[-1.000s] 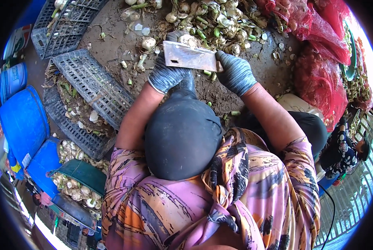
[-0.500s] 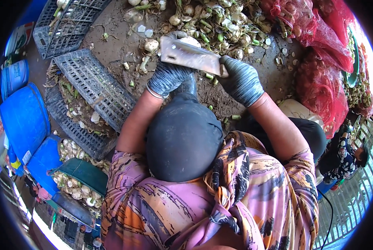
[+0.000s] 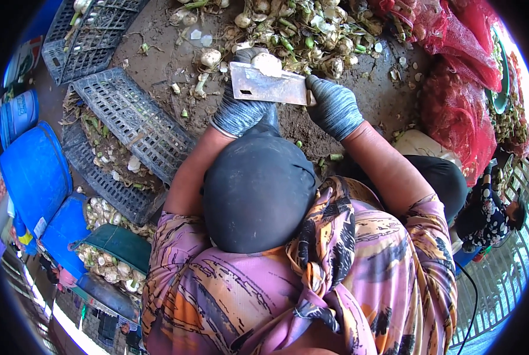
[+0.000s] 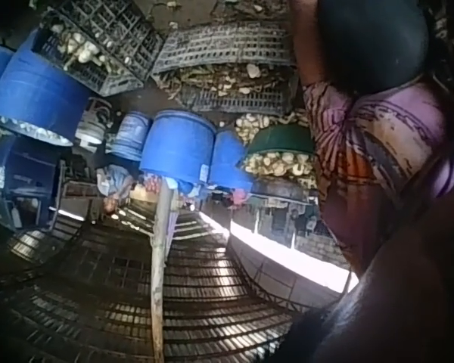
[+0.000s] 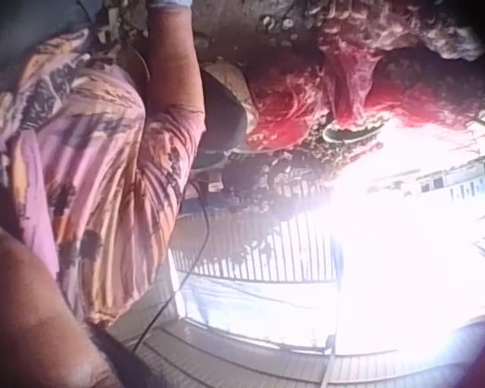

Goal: Trimming the roots and stems of garlic bulbs using a cleaver.

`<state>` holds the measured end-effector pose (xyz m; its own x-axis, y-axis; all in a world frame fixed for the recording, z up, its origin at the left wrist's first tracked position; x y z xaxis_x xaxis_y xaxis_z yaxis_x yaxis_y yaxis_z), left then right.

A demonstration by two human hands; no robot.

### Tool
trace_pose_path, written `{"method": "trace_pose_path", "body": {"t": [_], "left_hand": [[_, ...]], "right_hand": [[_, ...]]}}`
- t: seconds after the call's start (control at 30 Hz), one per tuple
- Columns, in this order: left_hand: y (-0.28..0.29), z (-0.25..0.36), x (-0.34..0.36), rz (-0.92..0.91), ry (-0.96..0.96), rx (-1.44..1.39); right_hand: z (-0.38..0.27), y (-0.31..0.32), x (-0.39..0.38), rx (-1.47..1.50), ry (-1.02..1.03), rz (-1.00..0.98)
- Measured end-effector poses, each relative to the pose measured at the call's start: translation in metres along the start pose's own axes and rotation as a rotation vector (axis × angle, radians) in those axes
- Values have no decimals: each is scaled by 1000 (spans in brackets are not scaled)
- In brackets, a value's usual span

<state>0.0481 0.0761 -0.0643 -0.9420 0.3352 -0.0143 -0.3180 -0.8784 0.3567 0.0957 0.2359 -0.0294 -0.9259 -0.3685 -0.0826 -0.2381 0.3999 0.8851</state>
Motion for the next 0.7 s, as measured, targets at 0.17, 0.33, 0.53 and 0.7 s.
{"method": "trace_pose_path", "body": {"t": [0.17,0.33,0.53,0.7], "left_hand": [[1,7,-1,-29,28,-81],[13,13,0,200,36,79],[25,16,11,224,123,53],[25,-14,7,-79,486,-1030]], "right_hand": [[16,-13,3,-42,39,40],[67,-8,-25,-93,-416,106],[26,-4,-12,96,-156,212],[-3,-10,-15,300,-37,149]]}}
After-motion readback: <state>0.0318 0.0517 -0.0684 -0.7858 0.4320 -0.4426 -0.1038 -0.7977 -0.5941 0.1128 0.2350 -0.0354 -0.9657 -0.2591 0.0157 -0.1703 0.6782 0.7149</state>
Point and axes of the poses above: each hand's wrist, its own x-axis towards the middle knuckle, its own y-axis out of the back of the hand, z = x × y, the point moved 1 cm from there along x, towards the middle knuckle, and after that the axes turned 14 degrees about y, right-handed, at the moved point
